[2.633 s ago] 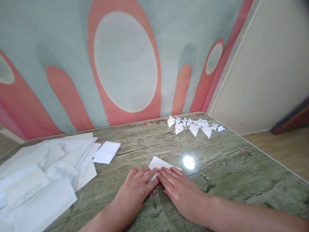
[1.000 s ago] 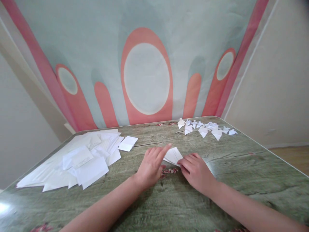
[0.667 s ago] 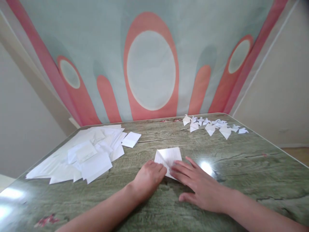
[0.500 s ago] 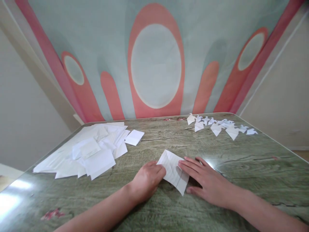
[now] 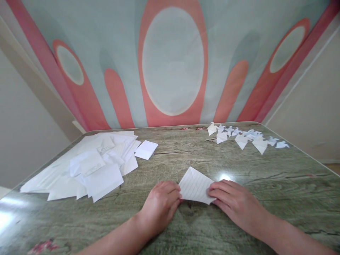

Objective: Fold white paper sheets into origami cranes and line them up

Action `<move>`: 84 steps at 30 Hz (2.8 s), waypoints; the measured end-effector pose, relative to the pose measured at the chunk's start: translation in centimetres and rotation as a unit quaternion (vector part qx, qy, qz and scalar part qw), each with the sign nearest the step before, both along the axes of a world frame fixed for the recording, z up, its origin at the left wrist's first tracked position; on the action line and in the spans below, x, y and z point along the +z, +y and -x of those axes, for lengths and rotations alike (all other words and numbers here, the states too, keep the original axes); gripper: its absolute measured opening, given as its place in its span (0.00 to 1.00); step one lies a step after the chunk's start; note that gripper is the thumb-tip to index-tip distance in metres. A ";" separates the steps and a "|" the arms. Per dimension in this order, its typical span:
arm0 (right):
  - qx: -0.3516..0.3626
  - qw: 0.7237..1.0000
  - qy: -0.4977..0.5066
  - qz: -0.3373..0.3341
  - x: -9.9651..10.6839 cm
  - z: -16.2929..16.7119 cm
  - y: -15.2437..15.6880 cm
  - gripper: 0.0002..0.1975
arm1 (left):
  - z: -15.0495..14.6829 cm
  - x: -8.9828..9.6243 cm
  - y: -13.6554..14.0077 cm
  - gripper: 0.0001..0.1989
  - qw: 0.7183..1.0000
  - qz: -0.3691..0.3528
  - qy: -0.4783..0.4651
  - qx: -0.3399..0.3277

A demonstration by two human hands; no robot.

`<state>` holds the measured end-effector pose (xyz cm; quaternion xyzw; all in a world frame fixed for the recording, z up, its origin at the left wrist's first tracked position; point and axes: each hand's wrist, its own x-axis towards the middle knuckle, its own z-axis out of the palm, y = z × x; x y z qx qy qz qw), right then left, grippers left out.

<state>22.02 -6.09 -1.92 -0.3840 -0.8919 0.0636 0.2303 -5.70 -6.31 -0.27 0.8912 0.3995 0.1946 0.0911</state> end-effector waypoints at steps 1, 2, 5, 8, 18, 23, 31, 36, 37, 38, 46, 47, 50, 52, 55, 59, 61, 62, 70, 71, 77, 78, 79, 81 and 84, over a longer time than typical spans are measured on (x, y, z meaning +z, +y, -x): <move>-0.006 1.000 0.008 0.017 0.0 -0.1 0.1 0.08 | 0.0 0.1 0.1 0.05 1.000 0.021 -0.008 0.015; -0.015 0.999 0.016 0.035 -0.1 -0.2 0.3 0.08 | 0.0 0.1 0.2 0.04 0.998 0.043 -0.016 0.031; -0.047 0.995 0.036 0.085 -0.4 -0.5 1.1 0.12 | -0.1 0.5 0.5 0.06 0.992 0.098 -0.040 0.073; -0.077 0.990 0.045 0.108 -0.8 -0.6 1.7 0.14 | -0.2 0.7 0.9 0.08 0.986 0.125 -0.055 0.100; -0.127 0.989 0.022 0.068 -1.6 -0.3 2.3 0.14 | -0.6 1.2 1.7 0.10 0.985 0.103 0.042 0.131; -0.158 0.985 0.013 0.065 -1.5 -0.2 2.8 0.15 | -0.7 1.3 1.7 0.12 0.983 0.104 0.074 0.128; -0.185 0.980 -0.004 0.074 -1.3 0.2 2.9 0.16 | -1.0 1.3 1.8 0.12 0.981 0.106 0.090 0.137; -0.192 0.979 -0.016 0.070 -1.2 0.3 2.9 0.15 | -1.0 1.1 1.8 0.12 0.981 0.095 0.099 0.140; -0.194 0.979 -0.018 0.068 -1.2 0.3 2.9 0.15 | -1.0 1.1 1.8 0.12 0.981 0.093 0.101 0.140; -0.195 0.979 -0.019 0.065 -1.2 0.3 2.9 0.15 | -1.0 1.1 1.9 0.12 0.981 0.091 0.103 0.140; -0.195 0.980 -0.019 0.041 -1.5 0.3 3.0 0.13 | -1.0 1.4 2.0 0.13 0.979 0.087 0.126 0.134; -0.195 0.980 -0.019 0.040 -1.5 0.4 3.0 0.13 | -1.1 1.4 2.0 0.13 0.979 0.088 0.128 0.135; -0.194 0.980 -0.021 0.043 -1.3 0.6 3.0 0.13 | -1.0 1.3 2.0 0.10 0.983 0.082 0.115 0.120; -0.194 0.979 -0.024 0.050 -1.1 0.7 3.0 0.13 | -0.8 1.1 2.1 0.14 0.990 0.070 0.105 0.058; -0.199 0.978 -0.031 0.060 -0.8 0.8 3.1 0.13 | -0.5 0.5 2.5 0.28 0.989 0.063 0.122 -0.053; -0.184 0.983 0.001 0.014 -0.3 1.3 2.5 0.05 | -0.4 0.3 2.8 0.36 0.981 0.047 0.170 -0.081; -0.115 0.993 0.003 -0.036 0.1 1.9 1.5 0.10 | -0.5 0.5 2.8 0.36 0.978 0.032 0.188 -0.083; -0.066 0.997 -0.011 -0.049 0.2 2.3 1.0 0.14 | -0.5 0.6 2.8 0.36 0.977 0.024 0.195 -0.085; 0.032 0.994 -0.103 0.034 -0.2 3.8 -1.6 0.30 | -0.8 0.1 1.7 0.30 0.961 -0.047 0.259 -0.088; 0.025 0.993 -0.106 0.041 -0.2 3.5 -1.5 0.30 | -0.9 0.0 1.5 0.31 0.958 -0.053 0.270 -0.084; -0.021 0.992 -0.116 0.034 -0.5 1.4 -1.9 0.27 | -0.3 0.1 0.5 0.33 0.949 -0.062 0.301 -0.067; -0.031 0.992 -0.116 0.029 -0.6 1.0 -2.1 0.27 | 0.0 0.3 0.4 0.34 0.948 -0.058 0.306 -0.064; -0.041 0.992 -0.115 0.024 -0.7 0.6 -2.2 0.27 | 0.3 0.5 0.3 0.35 0.947 -0.053 0.312 -0.059; -0.061 0.992 -0.110 0.013 -0.9 -0.1 -2.5 0.26 | 1.1 0.8 0.0 0.36 0.944 -0.039 0.326 -0.046; -0.082 0.990 -0.111 -0.008 -1.5 -1.3 -2.7 0.24 | 2.1 1.0 -0.4 0.37 0.942 -0.020 0.334 -0.028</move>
